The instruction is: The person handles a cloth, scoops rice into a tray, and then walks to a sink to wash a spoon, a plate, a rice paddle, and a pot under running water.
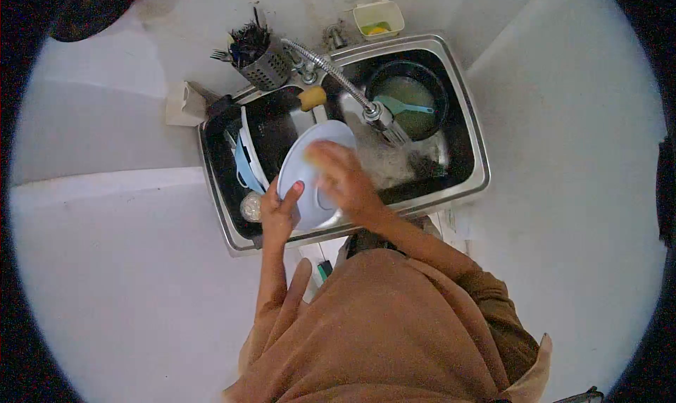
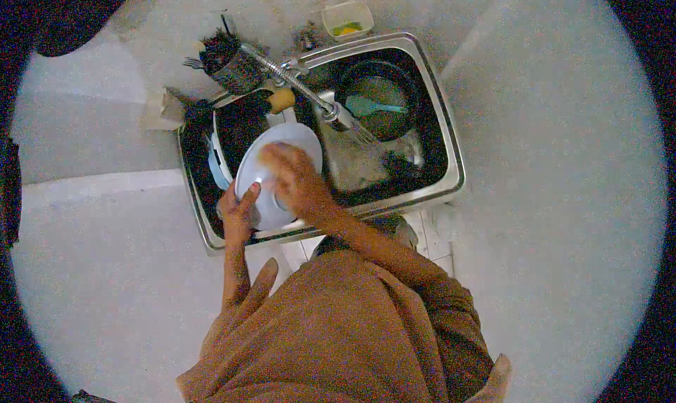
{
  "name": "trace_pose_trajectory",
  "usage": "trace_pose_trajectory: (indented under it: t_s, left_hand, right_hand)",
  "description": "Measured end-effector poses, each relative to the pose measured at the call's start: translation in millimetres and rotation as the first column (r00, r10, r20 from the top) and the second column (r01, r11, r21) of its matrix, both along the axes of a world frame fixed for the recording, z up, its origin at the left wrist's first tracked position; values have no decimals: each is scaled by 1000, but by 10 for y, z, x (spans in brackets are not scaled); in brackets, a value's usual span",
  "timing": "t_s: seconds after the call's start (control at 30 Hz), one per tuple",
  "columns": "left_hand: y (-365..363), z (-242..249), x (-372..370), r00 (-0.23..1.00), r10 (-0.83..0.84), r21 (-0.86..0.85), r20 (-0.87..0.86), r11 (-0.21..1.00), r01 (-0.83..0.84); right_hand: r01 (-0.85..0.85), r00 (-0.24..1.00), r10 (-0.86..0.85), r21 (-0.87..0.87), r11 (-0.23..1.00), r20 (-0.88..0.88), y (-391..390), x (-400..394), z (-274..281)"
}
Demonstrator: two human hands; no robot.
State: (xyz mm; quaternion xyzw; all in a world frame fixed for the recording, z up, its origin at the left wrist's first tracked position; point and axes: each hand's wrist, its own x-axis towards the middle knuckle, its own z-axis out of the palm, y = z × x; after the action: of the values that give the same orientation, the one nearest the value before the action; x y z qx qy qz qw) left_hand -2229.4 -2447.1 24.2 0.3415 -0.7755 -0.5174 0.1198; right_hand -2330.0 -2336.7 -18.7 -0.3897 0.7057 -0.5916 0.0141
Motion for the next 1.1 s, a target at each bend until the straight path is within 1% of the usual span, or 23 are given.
trace_pose_trajectory:
  t_s: [0.07,0.1,0.13,0.2,0.23,0.3,0.37,0.4,0.43,0.47,0.5,0.53,0.6,0.63,0.7,0.73,0.77,0.87,0.93,0.97,1.03,1.07,1.1]
  left_hand:
    - [5,-112,34,996,54,-40,-68,998,-56]
    - [23,-61,30,996,80,32,-27,996,-79]
    - [30,-77,51,996,74,7,-54,997,-73]
    - [65,-117,126,993,56,-34,-101,998,-60]
    - [105,-83,110,990,72,-42,-118,996,-77]
    - [98,-114,69,976,124,63,-180,991,-114]
    - [99,-178,94,966,172,151,-192,978,-144]
    - [89,-227,132,967,171,152,-190,978,-143]
    - [76,-264,189,968,170,155,-185,978,-142]
    - [71,-279,219,969,167,159,-180,977,-139]
    - [101,-250,187,940,259,225,-221,952,-209]
    - [104,-261,182,891,373,323,-259,903,-284]
    - [74,-282,156,751,590,513,-298,762,-395]
    - [59,-223,105,695,683,550,-224,677,-488]
    - [-26,-419,89,636,708,645,-308,646,-407]
    - [-53,-493,90,604,719,686,-345,632,-361]
    - [-39,-498,24,562,751,744,-347,585,-323]
    - [-2,-672,-77,548,743,780,-384,579,-238]
    - [103,-687,-133,606,732,685,-311,614,-391]
    - [145,-689,-140,630,728,624,-270,631,-462]
    - [190,-688,-121,683,681,641,-265,653,-403]
    - [216,-689,-108,709,654,649,-262,663,-372]
    - [280,-710,-102,743,592,546,-313,752,-369]
  right_hand:
    - [-90,978,83,-29,996,-193,-132,-42,-128]
    - [-138,950,122,-35,990,-288,-203,-101,-61]
    - [-75,985,81,43,996,-154,-160,-196,42]
    - [45,992,-34,-92,995,120,-254,-345,-163]
    - [-8,1000,10,-88,996,26,-253,-263,-176]
    - [-111,982,100,-66,992,-157,-224,-2,-18]
    - [-167,976,161,-33,985,-145,-257,3,-15]
    - [-195,971,190,-18,981,-143,-279,-27,-24]
    - [-156,983,158,29,987,-95,-284,-129,-140]
    - [-145,985,144,-5,989,97,-297,-250,-305]
    - [-128,949,133,-37,991,286,-311,-378,-482]
    - [-109,877,127,-66,992,463,-291,-446,-584]
    - [-16,891,-13,61,998,453,-105,-381,-621]
    - [31,892,-84,126,992,444,-23,-277,-635]
    - [168,961,-192,133,977,199,127,59,-750]
    - [236,967,-246,122,964,73,217,242,-781]
    - [137,990,-140,96,986,26,292,385,-764]
    - [-167,978,172,47,985,-119,346,547,-683]
    - [-371,903,372,44,928,-218,234,490,-421]
    - [-365,889,386,125,922,-248,177,423,-328]
    - [-343,854,422,281,896,-304,18,185,-190]
    - [-271,900,340,260,927,-273,-73,24,-154]
    - [-196,938,254,244,950,-237,-160,-148,-128]
